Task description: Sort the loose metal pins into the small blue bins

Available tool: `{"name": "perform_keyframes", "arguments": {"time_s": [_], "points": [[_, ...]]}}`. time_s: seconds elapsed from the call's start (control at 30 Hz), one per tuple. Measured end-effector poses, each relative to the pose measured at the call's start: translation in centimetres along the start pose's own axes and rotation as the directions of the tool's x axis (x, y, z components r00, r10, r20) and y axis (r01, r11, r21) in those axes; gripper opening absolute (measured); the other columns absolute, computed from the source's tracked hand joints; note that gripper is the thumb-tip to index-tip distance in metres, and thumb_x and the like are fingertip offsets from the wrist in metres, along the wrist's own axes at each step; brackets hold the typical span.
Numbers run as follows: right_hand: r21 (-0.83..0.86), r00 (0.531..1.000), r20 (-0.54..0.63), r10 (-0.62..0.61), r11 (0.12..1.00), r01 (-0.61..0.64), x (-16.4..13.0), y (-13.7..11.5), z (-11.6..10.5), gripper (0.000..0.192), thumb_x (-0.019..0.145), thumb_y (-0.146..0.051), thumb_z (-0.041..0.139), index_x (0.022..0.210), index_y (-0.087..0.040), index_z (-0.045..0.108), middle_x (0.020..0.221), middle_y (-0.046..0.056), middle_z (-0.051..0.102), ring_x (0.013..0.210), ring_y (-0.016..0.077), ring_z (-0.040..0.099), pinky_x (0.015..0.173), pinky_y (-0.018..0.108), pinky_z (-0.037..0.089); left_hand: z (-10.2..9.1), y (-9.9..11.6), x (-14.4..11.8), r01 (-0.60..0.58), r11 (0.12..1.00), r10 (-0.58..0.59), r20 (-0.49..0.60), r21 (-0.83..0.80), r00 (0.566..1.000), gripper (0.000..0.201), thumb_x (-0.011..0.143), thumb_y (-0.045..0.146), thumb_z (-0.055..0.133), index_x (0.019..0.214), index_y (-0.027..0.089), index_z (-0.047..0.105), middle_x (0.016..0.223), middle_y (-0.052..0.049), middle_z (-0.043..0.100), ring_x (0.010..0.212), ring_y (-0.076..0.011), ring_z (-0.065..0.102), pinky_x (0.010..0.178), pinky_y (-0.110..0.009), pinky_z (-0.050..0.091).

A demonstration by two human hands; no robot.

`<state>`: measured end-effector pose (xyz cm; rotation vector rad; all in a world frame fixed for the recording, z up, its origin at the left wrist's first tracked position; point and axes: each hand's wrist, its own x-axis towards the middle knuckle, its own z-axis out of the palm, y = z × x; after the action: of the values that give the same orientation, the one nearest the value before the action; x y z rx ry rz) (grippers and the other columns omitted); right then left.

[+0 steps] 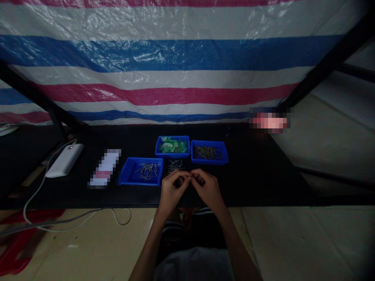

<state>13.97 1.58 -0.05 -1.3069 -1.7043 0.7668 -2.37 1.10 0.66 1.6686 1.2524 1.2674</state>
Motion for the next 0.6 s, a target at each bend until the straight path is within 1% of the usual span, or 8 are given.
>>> {"name": "perform_keyframes", "arguments": {"time_s": [0.6], "points": [[0.02,1.0,0.005,-0.006,1.0,0.006,0.02,0.13,0.14,0.011,0.092,-0.024,0.063,0.095,-0.022,0.073,0.08,0.0,0.073,0.067,0.0148,0.065,0.065,0.024,0.05,0.02,-0.2,-0.09,0.036,0.999,-0.036,-0.014,-0.007,0.999,0.009,0.092,0.026,0.071,0.095,0.02,0.077,0.082,-0.002,0.071,0.071,-0.0146,0.063,0.066,-0.024,0.049]]}}
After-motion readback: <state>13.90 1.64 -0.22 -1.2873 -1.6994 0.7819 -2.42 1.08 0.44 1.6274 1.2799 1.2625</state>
